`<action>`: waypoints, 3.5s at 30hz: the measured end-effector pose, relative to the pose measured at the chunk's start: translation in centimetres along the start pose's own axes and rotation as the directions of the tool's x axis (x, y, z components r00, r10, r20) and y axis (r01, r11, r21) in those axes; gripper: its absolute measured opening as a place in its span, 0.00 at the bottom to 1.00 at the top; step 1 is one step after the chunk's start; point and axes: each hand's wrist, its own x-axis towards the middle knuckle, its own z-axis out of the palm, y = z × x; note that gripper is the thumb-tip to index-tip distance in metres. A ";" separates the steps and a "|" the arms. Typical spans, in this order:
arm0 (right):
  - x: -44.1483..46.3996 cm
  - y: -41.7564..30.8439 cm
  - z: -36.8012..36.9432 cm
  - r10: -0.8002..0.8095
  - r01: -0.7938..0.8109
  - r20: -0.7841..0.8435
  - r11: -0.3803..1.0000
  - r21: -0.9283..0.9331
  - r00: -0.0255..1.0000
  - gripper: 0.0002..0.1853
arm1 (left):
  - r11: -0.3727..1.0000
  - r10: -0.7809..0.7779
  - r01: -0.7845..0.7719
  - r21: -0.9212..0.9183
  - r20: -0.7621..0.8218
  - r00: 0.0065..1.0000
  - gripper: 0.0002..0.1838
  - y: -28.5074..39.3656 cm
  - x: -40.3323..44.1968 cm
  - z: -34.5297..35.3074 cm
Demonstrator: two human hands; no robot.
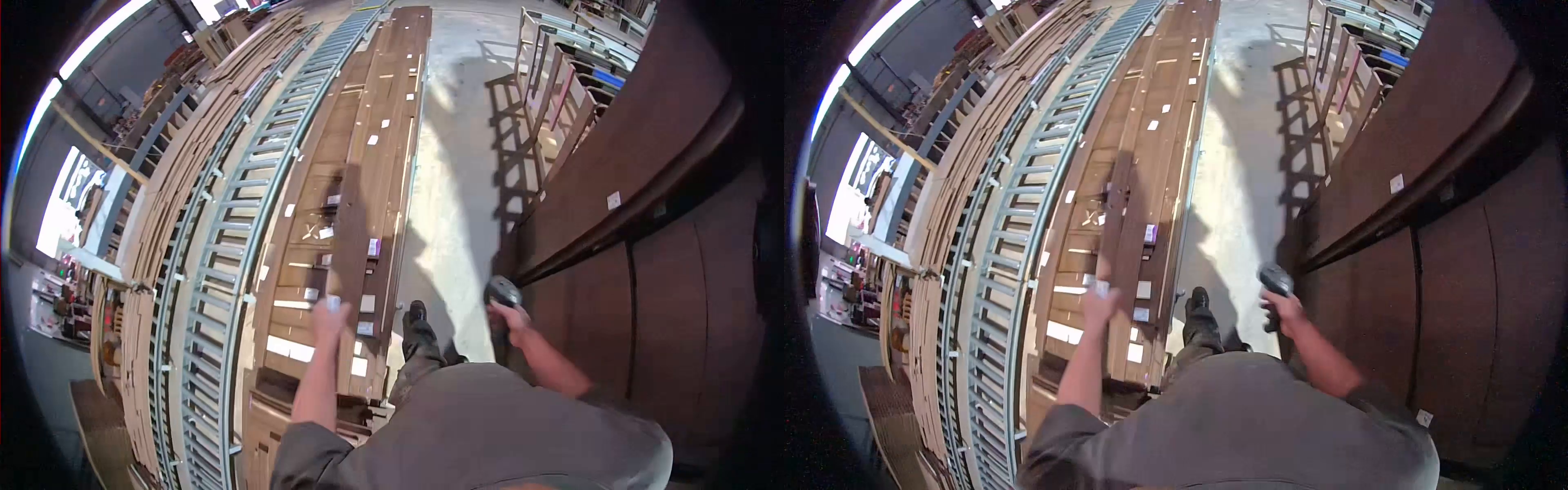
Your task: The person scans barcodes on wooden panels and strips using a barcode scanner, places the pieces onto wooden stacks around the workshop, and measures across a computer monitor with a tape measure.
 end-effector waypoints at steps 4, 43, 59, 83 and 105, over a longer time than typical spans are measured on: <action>1.6 1.6 -6.4 -0.086 0.131 -0.336 0.985 0.115 0.938 0.18 | 0.966 -0.052 0.077 0.245 -0.108 0.993 0.30 3.6 15.0 -1.4; 4.9 -8.6 7.3 0.208 -0.258 -0.489 0.966 -0.036 0.847 0.13 | 0.967 -0.209 0.221 0.124 -0.108 0.972 0.41 -5.5 43.0 8.1; 6.4 -8.0 5.9 0.243 -0.301 -0.470 0.952 -0.050 0.849 0.13 | 0.968 0.087 -0.027 0.248 -0.235 0.968 0.41 -4.2 52.5 2.7; 12.6 -4.4 -1.7 -0.055 0.046 0.021 0.502 -0.864 0.998 0.15 | 0.934 -0.350 0.354 -0.047 0.077 0.934 0.26 -8.4 -7.1 18.7; 4.2 15.8 3.1 0.601 0.619 0.371 -0.275 -0.736 0.708 0.27 | 0.135 -0.966 0.714 -0.687 0.071 0.250 0.25 -13.3 -61.7 29.3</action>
